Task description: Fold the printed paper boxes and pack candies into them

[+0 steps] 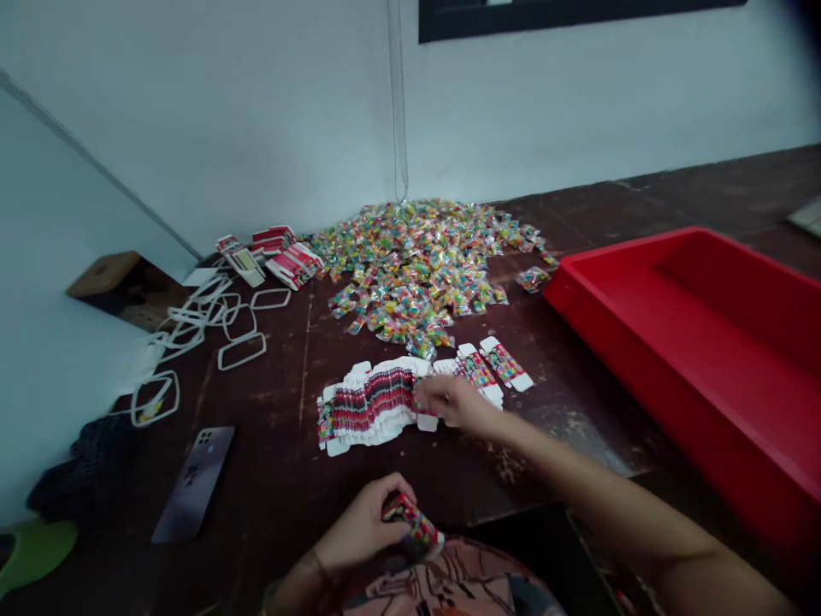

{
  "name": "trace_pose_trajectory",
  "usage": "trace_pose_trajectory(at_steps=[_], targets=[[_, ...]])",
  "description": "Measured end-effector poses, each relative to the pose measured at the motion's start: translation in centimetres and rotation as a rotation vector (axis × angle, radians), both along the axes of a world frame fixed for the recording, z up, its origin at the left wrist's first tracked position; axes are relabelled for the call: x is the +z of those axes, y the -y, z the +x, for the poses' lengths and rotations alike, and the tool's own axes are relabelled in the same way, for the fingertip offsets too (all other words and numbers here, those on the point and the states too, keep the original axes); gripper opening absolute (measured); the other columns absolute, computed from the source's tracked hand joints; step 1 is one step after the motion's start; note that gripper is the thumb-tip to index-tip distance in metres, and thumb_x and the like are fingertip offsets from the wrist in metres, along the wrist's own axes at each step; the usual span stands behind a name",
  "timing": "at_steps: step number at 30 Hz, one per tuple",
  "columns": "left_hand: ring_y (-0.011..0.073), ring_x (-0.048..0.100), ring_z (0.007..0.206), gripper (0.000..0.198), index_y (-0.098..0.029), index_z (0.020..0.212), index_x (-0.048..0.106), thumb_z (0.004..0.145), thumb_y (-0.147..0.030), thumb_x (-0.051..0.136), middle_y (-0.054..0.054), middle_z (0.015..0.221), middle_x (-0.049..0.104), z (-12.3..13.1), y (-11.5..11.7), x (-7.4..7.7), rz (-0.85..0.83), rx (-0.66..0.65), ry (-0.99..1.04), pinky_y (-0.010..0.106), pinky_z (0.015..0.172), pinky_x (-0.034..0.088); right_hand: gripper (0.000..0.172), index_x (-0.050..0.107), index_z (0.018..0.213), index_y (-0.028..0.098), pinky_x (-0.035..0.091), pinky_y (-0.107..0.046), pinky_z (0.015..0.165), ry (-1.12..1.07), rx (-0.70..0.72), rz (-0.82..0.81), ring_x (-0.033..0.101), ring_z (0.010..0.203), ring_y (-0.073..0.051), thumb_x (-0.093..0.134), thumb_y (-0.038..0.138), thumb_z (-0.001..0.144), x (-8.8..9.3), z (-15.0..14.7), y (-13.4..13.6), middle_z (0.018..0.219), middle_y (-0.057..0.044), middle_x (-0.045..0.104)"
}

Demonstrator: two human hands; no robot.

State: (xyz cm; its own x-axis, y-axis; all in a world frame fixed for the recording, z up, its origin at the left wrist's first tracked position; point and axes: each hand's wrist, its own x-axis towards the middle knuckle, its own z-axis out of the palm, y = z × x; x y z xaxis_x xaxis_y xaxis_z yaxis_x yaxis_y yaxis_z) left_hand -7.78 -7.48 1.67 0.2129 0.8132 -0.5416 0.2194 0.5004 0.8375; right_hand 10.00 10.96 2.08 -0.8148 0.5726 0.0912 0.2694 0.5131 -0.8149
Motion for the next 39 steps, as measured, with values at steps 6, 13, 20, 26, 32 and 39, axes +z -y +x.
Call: trace_pose_trajectory(at_steps=[6,13,20,26,32,39], targets=[[0.0118,0.049,0.067,0.024,-0.015,0.085,0.061,0.062,-0.019,0.067,-0.002,0.075,0.059,-3.6,-0.5,0.4,-0.046,-0.275,-0.057,0.022,0.062,0.036,0.032,0.065,0.110,0.014,0.042,-0.032,0.088,0.104,-0.373,0.113,0.059,0.095,-0.021,0.054,0.008,0.081,-1.0,-1.9,-12.4,0.110,-0.012,0.065],[0.0212,0.061,0.088,0.050,-0.020,0.118,0.044,0.077,-0.040,0.065,0.010,0.105,0.059,-1.2,-3.0,-1.3,-0.071,0.310,0.356,0.034,0.070,0.052,0.026,0.068,0.096,0.016,0.047,-0.027,0.071,0.021,-0.124,-0.014,0.062,0.078,-0.016,0.047,0.029,0.091,1.5,-0.2,-5.7,0.085,-0.005,0.069],[0.0160,0.058,0.079,0.056,-0.019,0.125,0.047,0.074,-0.031,0.067,0.006,0.097,0.057,1.7,-4.2,-2.2,0.019,0.207,0.330,0.026,0.059,0.052,0.013,0.069,0.082,0.018,0.040,-0.026,0.068,0.064,0.036,0.215,0.056,0.073,-0.016,0.060,0.025,0.086,3.1,1.0,1.3,0.075,-0.004,0.064],[0.0137,0.056,0.073,0.045,-0.018,0.115,0.051,0.076,-0.034,0.066,0.004,0.088,0.056,2.6,-3.1,-2.0,-0.006,0.171,0.278,0.018,0.048,0.047,0.016,0.070,0.082,0.019,0.032,-0.036,0.079,0.129,-0.020,0.495,0.048,0.084,-0.021,0.058,0.027,0.088,3.0,1.4,2.4,0.082,-0.007,0.063],[0.0148,0.058,0.072,0.055,-0.018,0.118,0.051,0.074,-0.046,0.067,0.004,0.085,0.058,2.9,-2.6,-1.4,-0.016,0.287,0.330,0.019,0.047,0.046,0.016,0.070,0.082,0.021,0.034,-0.040,0.088,0.022,0.116,0.231,0.050,0.095,-0.021,0.057,0.029,0.088,2.3,1.3,3.6,0.098,-0.007,0.059],[0.0204,0.061,0.075,0.060,-0.009,0.110,0.060,0.081,-0.060,0.049,0.012,0.089,0.066,2.2,-3.3,-1.3,-0.051,0.411,0.441,0.024,0.049,0.048,0.030,0.060,0.098,0.021,0.046,-0.021,0.052,-0.299,-0.202,-0.984,0.051,0.057,-0.008,0.071,0.035,0.075,-0.5,1.1,6.3,0.081,0.001,0.058]])
